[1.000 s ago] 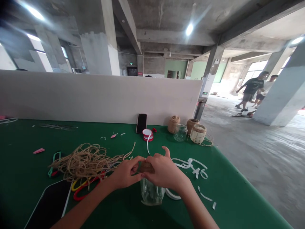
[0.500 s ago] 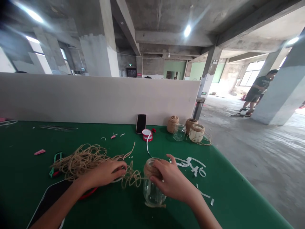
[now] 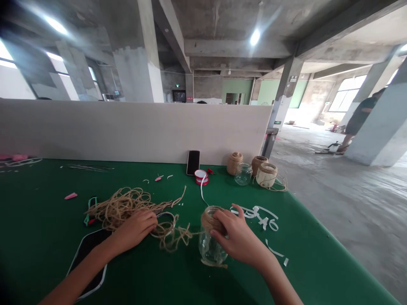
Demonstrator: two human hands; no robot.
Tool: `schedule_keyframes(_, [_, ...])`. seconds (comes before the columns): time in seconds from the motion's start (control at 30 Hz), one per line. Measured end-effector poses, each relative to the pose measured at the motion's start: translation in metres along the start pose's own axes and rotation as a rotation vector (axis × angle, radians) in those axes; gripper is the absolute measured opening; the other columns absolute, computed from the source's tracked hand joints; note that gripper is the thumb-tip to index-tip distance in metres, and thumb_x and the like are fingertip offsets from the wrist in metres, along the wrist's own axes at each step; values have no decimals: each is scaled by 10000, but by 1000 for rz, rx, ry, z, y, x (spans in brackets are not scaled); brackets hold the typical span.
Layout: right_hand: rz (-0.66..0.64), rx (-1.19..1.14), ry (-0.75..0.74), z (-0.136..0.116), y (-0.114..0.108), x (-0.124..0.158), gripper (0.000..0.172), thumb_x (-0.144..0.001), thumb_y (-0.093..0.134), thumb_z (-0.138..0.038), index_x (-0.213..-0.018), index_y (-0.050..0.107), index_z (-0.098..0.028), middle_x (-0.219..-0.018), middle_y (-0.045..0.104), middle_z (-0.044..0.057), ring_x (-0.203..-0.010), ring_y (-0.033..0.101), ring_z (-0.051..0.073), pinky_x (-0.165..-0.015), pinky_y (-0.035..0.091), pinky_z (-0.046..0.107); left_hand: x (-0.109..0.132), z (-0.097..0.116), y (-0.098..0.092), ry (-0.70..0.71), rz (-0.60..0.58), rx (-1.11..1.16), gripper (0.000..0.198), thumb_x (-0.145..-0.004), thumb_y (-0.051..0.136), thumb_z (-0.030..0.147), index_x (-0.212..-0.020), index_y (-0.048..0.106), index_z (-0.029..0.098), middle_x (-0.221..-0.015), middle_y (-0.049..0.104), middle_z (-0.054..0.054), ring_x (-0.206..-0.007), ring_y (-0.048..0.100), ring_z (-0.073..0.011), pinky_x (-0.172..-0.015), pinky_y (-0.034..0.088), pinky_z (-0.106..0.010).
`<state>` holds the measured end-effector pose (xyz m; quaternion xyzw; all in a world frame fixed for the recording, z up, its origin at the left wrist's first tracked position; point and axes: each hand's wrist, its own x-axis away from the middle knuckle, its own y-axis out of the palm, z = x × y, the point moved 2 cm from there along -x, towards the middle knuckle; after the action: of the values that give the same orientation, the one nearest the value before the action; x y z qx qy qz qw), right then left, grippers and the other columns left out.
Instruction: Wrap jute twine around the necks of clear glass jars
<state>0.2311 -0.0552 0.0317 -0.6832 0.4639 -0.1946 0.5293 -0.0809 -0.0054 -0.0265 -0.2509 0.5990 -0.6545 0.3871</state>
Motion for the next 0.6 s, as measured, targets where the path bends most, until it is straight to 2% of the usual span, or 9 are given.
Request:
schedule_keyframes(0.1, [6, 16, -3, 2, 1, 2, 88, -884, 410, -284, -845, 425, -207, -766, 524, -14, -756, 536, 148, -1021, 137, 530, 12, -27, -9, -59, 80, -56, 332, -920, 307, 251, -929, 637, 213, -949, 656, -51, -902, 580, -214, -816, 437, -357])
schedule_keyframes(0.23, [23, 14, -3, 1, 2, 4, 96, -888, 405, -299, -876, 435, -209, -780, 540, -4, -772, 541, 159, -1012, 142, 546, 29, -62, -27, -275, 178, -210, 379, -851, 339, 178, -1116, 609, 169, -1067, 650, -106, -973, 589, -265, -822, 454, -407])
schedule_keyframes(0.33, [37, 17, -12, -4, 2, 3, 88, -882, 419, -291, -873, 445, -207, -806, 555, 3, -805, 549, 166, -1009, 150, 549, 33, -70, -42, -460, 179, -320, 460, -829, 303, 123, -1231, 526, 128, -977, 669, -142, -835, 628, -265, -655, 486, -350])
schedule_keyframes(0.4, [50, 31, -20, -7, 2, 3, 73, -871, 435, -276, -864, 453, -205, -808, 563, 3, -808, 553, 168, -1006, 160, 550, 31, -68, -52, -507, 175, -381, 481, -840, 271, 116, -1274, 479, 113, -909, 668, -155, -760, 627, -260, -553, 462, -304])
schedule_keyframes(0.5, [68, 43, -6, -5, 1, 4, 85, -868, 434, -272, -825, 454, -202, -768, 568, -2, -774, 558, 167, -1001, 184, 554, 30, -72, -64, -544, 192, -452, 477, -851, 257, 122, -1282, 460, 91, -856, 650, -172, -754, 616, -268, -513, 425, -281])
schedule_keyframes(0.6, [74, 31, 15, 5, 0, 7, 108, -878, 416, -293, -844, 461, -201, -779, 588, 4, -751, 570, 171, -999, 214, 555, 43, -96, -74, -725, 183, -405, 463, -884, 242, 170, -1309, 403, 86, -731, 639, -138, -617, 603, -248, -475, 397, -269])
